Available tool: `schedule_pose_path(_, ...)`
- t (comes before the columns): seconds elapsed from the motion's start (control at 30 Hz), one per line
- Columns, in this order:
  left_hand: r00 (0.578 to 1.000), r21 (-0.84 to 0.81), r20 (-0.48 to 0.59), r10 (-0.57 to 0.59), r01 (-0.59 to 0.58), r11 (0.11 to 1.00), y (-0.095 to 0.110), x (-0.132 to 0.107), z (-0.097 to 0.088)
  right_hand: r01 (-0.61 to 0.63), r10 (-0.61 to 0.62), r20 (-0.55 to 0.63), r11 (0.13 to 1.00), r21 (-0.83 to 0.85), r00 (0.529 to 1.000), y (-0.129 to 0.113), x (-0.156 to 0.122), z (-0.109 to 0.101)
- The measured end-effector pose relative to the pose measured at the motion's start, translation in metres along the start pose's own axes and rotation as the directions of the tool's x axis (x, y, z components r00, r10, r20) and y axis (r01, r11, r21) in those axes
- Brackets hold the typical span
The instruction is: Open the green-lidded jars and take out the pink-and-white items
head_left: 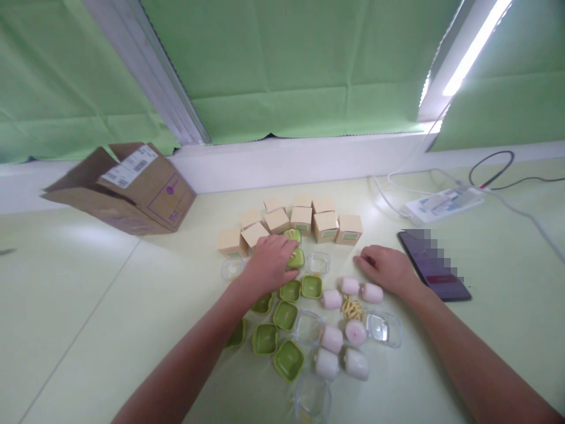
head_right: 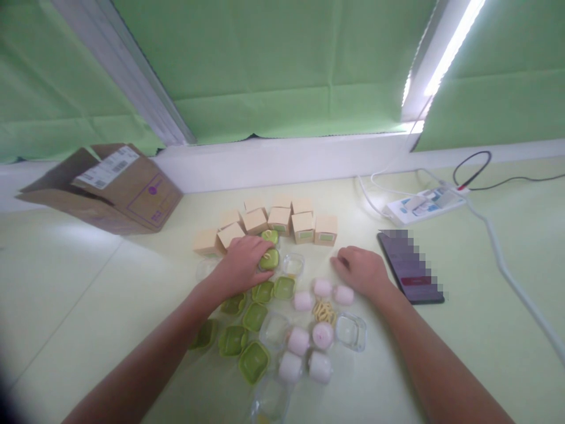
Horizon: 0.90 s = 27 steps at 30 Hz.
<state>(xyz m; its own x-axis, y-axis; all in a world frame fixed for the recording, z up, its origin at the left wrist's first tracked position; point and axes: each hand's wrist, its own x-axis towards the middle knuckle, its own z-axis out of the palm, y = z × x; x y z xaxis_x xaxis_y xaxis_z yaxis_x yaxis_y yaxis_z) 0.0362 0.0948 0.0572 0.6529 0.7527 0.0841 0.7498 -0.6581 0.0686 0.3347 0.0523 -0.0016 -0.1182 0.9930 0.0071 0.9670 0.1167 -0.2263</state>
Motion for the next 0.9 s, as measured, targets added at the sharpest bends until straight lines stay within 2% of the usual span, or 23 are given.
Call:
schedule_pose_path(0.2, 1.000, -0.030, 0.001, 0.018, -0.018, 0.999, 0.003, 0.000, -0.001, 0.009, -0.009, 0.001, 1.000, 0.022, 1.000, -0.001, 0.000, -0.002)
schedule_pose_path(0.4, 0.999, -0.091, -0.042, 0.001, -0.005, 0.996, 0.008, -0.004, -0.012, 0.013, -0.011, -0.019, 0.998, 0.063, 1.000, 0.001, -0.001, -0.002)
schedule_pose_path(0.67, 0.984, -0.395, -0.174, -0.019, -0.052, 0.917, 0.028, -0.030, -0.031, 0.066, -0.051, -0.076, 0.977, 0.203, 0.996, 0.005, -0.002, 0.000)
schedule_pose_path(0.8, 0.987, -0.500, -0.155, -0.043, -0.041, 0.865, 0.039, -0.046, -0.034, 0.102, -0.062, -0.145, 0.952, 0.289, 0.988, -0.001, -0.006, -0.006)
schedule_pose_path(0.9, 0.991, -0.562, -0.111, -0.075, -0.001, 0.827, 0.045, -0.057, -0.034, 0.160, -0.099, -0.194, 0.930, 0.330, 0.976, -0.016, -0.014, -0.018)
